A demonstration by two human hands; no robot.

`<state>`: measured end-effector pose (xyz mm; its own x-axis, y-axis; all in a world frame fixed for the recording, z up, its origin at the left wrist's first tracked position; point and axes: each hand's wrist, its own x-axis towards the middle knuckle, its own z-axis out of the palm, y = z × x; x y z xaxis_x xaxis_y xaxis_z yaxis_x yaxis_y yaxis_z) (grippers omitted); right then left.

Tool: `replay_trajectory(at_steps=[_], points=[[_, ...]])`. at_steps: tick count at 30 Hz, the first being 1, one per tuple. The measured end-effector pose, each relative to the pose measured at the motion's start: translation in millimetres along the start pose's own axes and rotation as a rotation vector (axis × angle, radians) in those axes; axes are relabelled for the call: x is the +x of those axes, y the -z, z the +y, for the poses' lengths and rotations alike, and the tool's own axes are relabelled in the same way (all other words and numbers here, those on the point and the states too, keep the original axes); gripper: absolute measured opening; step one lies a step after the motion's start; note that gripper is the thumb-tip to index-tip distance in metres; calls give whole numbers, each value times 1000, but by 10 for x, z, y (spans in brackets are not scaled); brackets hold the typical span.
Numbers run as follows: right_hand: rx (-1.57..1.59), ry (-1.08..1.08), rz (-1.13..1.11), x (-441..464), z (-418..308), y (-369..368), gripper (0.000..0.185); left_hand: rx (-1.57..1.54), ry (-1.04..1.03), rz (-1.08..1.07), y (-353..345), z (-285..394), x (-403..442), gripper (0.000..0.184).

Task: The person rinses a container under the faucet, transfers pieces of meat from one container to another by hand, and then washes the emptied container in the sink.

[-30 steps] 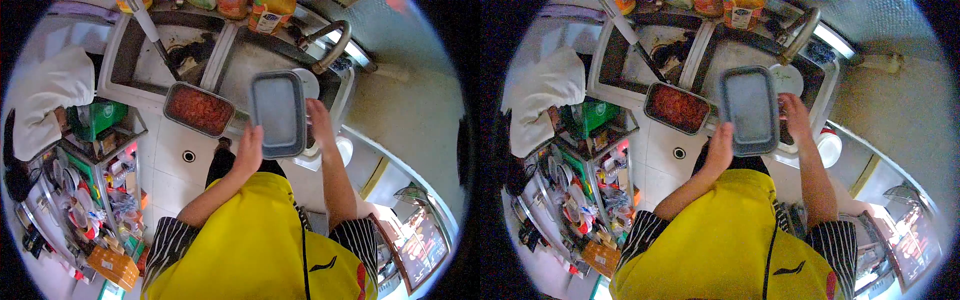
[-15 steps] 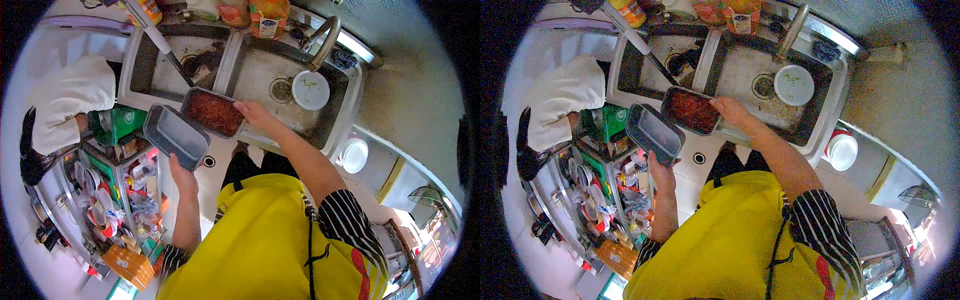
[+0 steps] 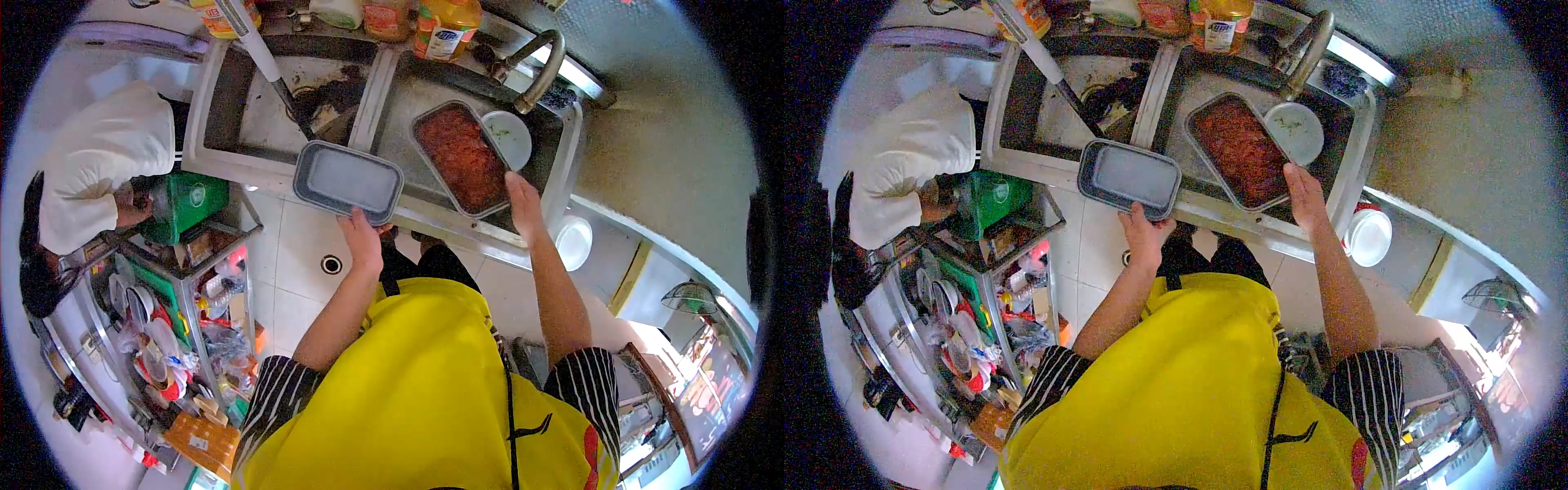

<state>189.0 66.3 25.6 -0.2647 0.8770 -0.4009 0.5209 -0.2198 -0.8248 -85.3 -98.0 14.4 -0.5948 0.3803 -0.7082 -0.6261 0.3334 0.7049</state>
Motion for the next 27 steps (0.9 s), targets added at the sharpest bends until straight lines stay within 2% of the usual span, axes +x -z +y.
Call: replay_trajectory(at_steps=[2,6,12,13,16,18,19,21,22,23,25,26,27], points=[[69,-98,20,-158,-156,70,55,-99,-35,13,-86,-63,9,43],[92,-187,126,-336,-88,40,56,-82,63,-4,-56,-55,64,43],[264,-203,198,-492,36,-57,58,24,181,-24,228,106,-101,28],[252,-220,202,-514,60,-59,58,87,101,98,133,224,-316,20],[250,-234,237,-563,146,-63,58,270,-198,-271,55,451,-479,15],[285,-193,266,-585,196,-87,58,406,-363,-437,-371,709,-496,16],[274,-170,347,-595,129,-113,52,468,-441,-514,-640,821,-434,15],[244,-255,311,-599,37,-44,52,664,-487,-613,-1257,953,-103,19],[229,-298,291,-604,2,-17,52,736,-634,-619,-1605,981,19,22],[238,-248,316,-628,-25,-26,50,802,-783,-623,-1959,981,176,26],[310,-124,378,-616,120,-113,49,1014,-901,-705,-2539,697,894,37],[345,-59,409,-591,170,-155,48,1106,-883,-735,-2699,806,812,39],[467,-142,368,-574,-134,-80,45,1199,-864,-764,-2915,1036,616,42]])
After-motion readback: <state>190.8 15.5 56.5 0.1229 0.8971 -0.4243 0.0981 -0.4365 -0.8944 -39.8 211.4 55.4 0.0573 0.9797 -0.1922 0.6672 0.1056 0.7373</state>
